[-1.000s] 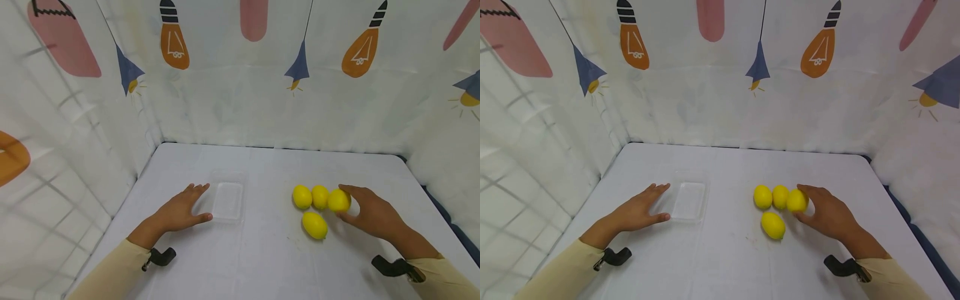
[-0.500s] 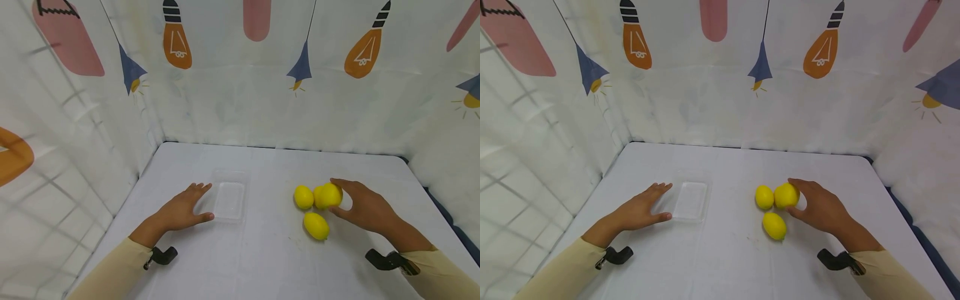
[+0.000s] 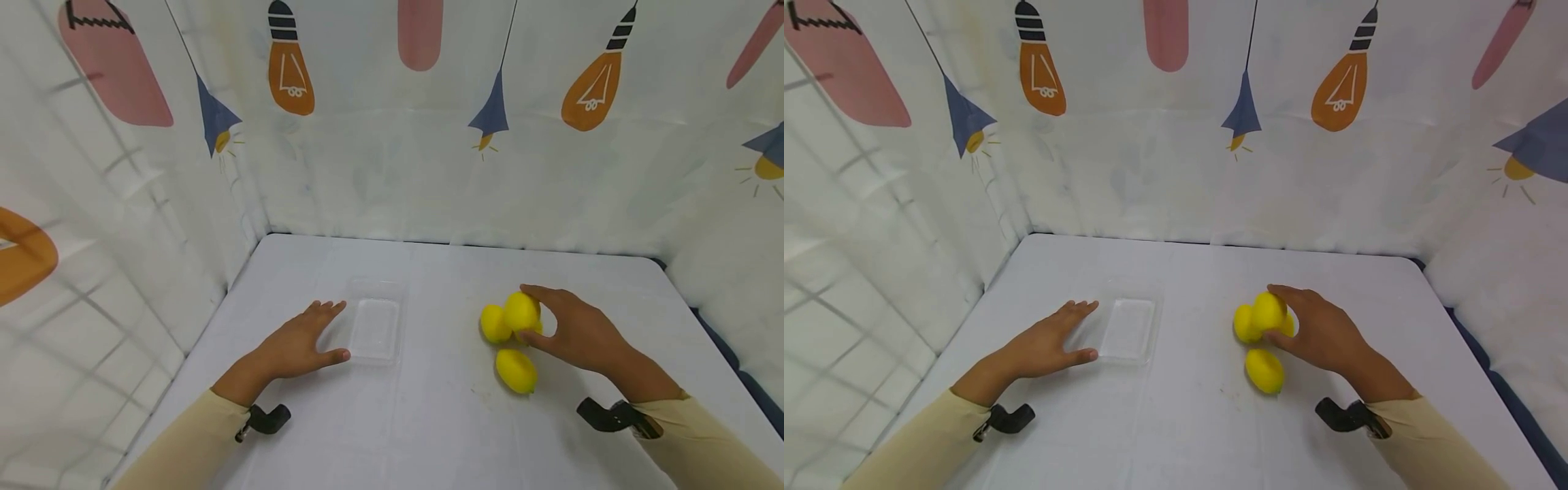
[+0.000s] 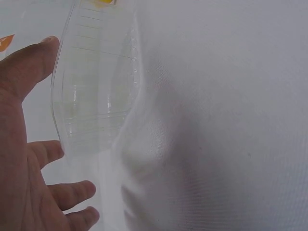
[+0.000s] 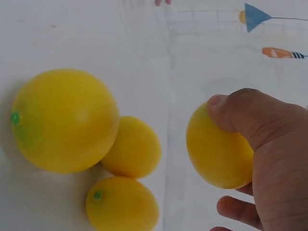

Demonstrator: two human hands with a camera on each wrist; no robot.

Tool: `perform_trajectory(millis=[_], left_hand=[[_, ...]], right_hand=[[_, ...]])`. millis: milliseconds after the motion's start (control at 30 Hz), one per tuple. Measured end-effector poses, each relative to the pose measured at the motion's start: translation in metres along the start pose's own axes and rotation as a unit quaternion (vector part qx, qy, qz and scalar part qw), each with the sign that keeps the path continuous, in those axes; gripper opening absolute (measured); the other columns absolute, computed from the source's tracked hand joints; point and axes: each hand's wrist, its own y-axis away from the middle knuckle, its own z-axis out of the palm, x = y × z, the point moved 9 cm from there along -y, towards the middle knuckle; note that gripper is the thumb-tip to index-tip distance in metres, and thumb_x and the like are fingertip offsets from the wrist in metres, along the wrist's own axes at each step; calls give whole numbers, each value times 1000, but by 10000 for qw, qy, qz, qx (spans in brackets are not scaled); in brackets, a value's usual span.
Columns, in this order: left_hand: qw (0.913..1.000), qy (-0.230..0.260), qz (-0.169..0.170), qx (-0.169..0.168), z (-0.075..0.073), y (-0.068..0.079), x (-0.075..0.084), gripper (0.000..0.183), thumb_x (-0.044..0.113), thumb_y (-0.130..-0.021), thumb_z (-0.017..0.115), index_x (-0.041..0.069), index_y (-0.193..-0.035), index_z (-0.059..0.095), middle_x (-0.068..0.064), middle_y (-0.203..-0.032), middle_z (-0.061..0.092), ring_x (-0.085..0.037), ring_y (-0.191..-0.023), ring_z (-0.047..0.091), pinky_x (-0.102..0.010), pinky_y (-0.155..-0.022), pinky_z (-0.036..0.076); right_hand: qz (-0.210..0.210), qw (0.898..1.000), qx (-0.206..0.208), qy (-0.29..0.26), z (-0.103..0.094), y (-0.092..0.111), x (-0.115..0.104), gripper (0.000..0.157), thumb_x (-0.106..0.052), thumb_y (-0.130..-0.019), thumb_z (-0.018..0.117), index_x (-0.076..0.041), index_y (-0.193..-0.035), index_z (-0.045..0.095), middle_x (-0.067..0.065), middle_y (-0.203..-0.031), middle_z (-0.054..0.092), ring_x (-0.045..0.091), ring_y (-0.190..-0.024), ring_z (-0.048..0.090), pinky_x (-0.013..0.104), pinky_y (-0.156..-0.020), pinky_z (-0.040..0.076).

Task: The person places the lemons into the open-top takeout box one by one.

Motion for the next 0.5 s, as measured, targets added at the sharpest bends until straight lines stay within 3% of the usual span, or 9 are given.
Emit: perform_trajectory(millis=[300, 500], left_hand=[[10000, -17, 19, -45, 1, 0, 0, 96, 67, -90, 66, 17, -163, 30, -19, -163, 33, -45, -151, 21, -67, -114, 27], [10000, -2, 1, -59, -1, 1, 2, 95, 64, -91, 68, 17, -163, 30, -19, -162, 34, -45, -151, 21, -67, -114, 27]], right_hand=[[-175, 9997, 53, -132, 3, -11, -15, 83, -49, -87, 81, -16, -155, 45, 16, -143, 58, 39, -126, 55, 63, -91, 52], [-239, 9995, 41, -181, 4, -17, -27, 82, -47, -87, 82, -18, -154, 46, 14, -136, 62, 35, -117, 60, 56, -84, 56]])
